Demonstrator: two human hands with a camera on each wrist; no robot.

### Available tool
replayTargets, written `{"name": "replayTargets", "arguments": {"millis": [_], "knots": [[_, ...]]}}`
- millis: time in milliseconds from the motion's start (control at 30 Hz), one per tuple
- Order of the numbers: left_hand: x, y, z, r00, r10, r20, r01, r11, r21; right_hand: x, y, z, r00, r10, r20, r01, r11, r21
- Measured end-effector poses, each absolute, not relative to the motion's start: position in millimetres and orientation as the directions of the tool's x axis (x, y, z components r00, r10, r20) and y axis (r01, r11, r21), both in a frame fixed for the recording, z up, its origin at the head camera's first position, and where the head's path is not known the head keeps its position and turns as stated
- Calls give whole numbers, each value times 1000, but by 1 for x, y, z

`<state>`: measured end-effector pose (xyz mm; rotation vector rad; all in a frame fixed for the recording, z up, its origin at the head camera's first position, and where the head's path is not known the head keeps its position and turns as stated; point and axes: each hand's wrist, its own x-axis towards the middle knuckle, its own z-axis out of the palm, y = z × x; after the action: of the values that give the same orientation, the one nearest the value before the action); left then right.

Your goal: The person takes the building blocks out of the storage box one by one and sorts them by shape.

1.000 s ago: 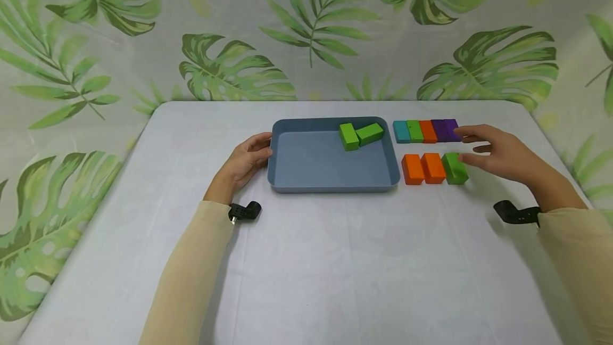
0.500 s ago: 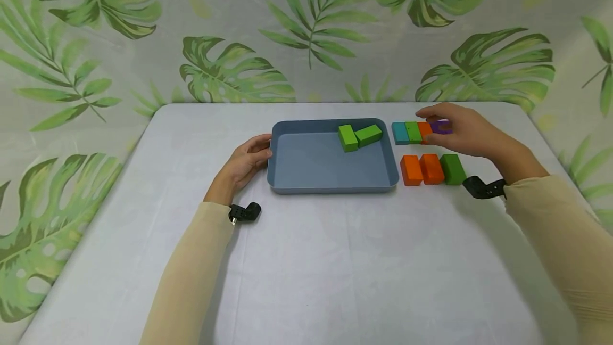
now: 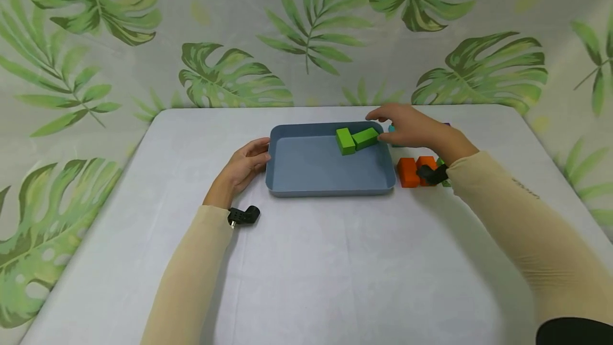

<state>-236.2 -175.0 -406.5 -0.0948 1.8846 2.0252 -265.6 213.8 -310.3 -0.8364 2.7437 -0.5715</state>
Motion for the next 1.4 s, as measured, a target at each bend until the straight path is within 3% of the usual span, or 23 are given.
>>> {"name": "replayTargets", "arguments": {"millis": [633,1400], "knots": [[-236,-176,-406,-930,224,-293,-310,-45,950,-295,150,-348,-772,-600,-210,-514,784,-349],[-237,-174,-408,-933,226,-280,-299,-53,953,-295,134,-357,-827,-510,-234,-466,857,-221]]}}
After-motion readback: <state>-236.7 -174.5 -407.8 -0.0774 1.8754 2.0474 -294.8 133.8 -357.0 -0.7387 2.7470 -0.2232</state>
